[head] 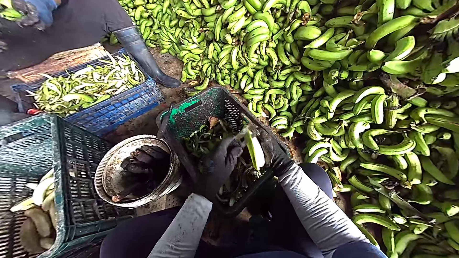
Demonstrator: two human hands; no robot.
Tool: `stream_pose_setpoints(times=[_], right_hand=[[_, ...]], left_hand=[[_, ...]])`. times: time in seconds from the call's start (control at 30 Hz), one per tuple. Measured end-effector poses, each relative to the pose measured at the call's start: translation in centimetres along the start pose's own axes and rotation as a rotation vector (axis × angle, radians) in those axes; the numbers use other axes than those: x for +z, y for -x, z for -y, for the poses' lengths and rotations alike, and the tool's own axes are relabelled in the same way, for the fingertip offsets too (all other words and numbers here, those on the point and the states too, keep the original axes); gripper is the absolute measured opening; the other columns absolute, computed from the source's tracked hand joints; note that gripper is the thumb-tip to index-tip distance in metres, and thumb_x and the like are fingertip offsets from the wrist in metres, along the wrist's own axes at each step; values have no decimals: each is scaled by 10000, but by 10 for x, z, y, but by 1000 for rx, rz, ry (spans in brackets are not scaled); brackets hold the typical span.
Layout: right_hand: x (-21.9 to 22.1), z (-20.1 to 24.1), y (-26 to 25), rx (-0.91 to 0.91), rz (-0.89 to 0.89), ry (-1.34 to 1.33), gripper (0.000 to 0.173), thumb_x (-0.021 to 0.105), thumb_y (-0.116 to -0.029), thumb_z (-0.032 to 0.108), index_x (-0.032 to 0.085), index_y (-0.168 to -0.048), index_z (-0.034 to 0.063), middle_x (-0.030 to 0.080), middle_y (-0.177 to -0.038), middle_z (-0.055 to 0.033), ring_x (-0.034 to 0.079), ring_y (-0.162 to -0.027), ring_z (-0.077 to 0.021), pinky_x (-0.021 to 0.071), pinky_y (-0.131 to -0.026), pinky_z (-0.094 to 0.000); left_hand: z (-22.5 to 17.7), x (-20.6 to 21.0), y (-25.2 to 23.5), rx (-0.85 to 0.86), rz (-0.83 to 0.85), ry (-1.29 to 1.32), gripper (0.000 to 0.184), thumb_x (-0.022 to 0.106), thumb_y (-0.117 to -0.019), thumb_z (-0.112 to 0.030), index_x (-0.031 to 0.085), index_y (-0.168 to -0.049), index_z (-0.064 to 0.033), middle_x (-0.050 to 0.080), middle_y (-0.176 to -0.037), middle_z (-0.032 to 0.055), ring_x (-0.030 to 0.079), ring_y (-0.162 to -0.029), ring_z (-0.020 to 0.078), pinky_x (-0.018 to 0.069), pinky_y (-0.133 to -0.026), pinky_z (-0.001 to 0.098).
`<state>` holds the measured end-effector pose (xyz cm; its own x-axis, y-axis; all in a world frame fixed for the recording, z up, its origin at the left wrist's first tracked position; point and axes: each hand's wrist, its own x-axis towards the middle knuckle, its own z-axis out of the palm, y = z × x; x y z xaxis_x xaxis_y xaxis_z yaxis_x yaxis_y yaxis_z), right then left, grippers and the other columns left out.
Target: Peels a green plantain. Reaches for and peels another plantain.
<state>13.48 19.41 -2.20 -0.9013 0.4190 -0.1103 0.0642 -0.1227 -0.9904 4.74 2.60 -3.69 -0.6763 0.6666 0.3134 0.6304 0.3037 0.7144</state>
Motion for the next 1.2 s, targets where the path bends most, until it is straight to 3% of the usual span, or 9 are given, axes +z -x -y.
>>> stream_pose_setpoints(times=[0.23, 0.33, 0.47, 0.57, 0.7, 0.87, 0.97, 1.07, 1.2], right_hand=[[-4, -1, -5, 196, 276, -118, 401, 366, -1033, 335, 626, -1233, 103, 703, -925, -44, 640, -707, -92, 551, -639, -262], [-11, -11, -13, 237, 139, -450, 488, 213, -1091, 398, 591, -1233, 123, 703, -881, -64, 630, -608, -114, 550, -535, -263], [-24, -14, -18, 228, -75, -801, 534, 243, -1074, 454, 629, -1064, 84, 662, -805, -49, 655, -693, -133, 580, -629, -298], [-26, -13, -13, 273, -106, -660, 519, 222, -1080, 444, 609, -1050, 100, 624, -735, -19, 622, -598, -91, 546, -537, -234], [-16, -24, 0, -3, -66, -76, 282, 390, -1083, 154, 607, -1194, 12, 644, -927, -26, 610, -813, -30, 538, -758, -211], [-6, -8, -1, 97, 121, -307, 393, 308, -1083, 237, 635, -1227, 75, 684, -867, -15, 634, -702, -49, 562, -644, -218], [-17, -15, -12, 195, 214, -554, 458, 275, -1066, 362, 621, -1230, 110, 637, -742, -26, 598, -556, -96, 544, -515, -249], [-27, -17, -11, 59, 36, -457, 329, 363, -1074, 221, 651, -1078, 62, 661, -747, -10, 623, -610, -59, 556, -572, -220], [-32, -15, -11, 69, -58, -229, 285, 366, -1090, 138, 618, -1140, 16, 653, -807, -8, 622, -664, -34, 555, -626, -186]], left_hand=[[24, -15, -9, -329, 69, 75, 409, 473, -1087, -377, 588, -1367, -101, 685, -1119, 142, 672, -932, 241, 546, -856, 489], [17, -19, -2, -71, 28, 26, 384, 542, -1058, -287, 598, -1360, -57, 694, -1140, 133, 693, -944, 207, 576, -868, 442], [3, -5, 10, 308, -29, -157, 439, 609, -993, -422, 688, -1282, -100, 726, -1018, 124, 718, -894, 263, 606, -791, 467], [-8, 8, 17, 383, -26, -226, 444, 596, -978, -486, 727, -1249, -160, 723, -996, 156, 715, -859, 311, 596, -747, 482], [-3, 14, 9, 82, 75, -59, 385, 622, -1007, -340, 678, -1295, -91, 728, -1062, 120, 723, -926, 245, 605, -844, 462], [22, -11, -7, -332, 104, 10, 410, 518, -1075, -335, 575, -1379, -67, 690, -1134, 163, 687, -961, 267, 551, -889, 509], [23, -22, 0, -170, 79, 22, 400, 535, -1060, -308, 584, -1370, -60, 696, -1138, 132, 695, -955, 208, 572, -879, 451], [14, -16, 12, 125, 117, 58, 417, 589, -1021, -342, 638, -1325, -60, 718, -1099, 96, 706, -943, 148, 601, -867, 372], [-5, 9, 26, 250, 170, 6, 435, 638, -982, -393, 684, -1291, -90, 722, -1085, 127, 720, -942, 218, 607, -845, 418]])
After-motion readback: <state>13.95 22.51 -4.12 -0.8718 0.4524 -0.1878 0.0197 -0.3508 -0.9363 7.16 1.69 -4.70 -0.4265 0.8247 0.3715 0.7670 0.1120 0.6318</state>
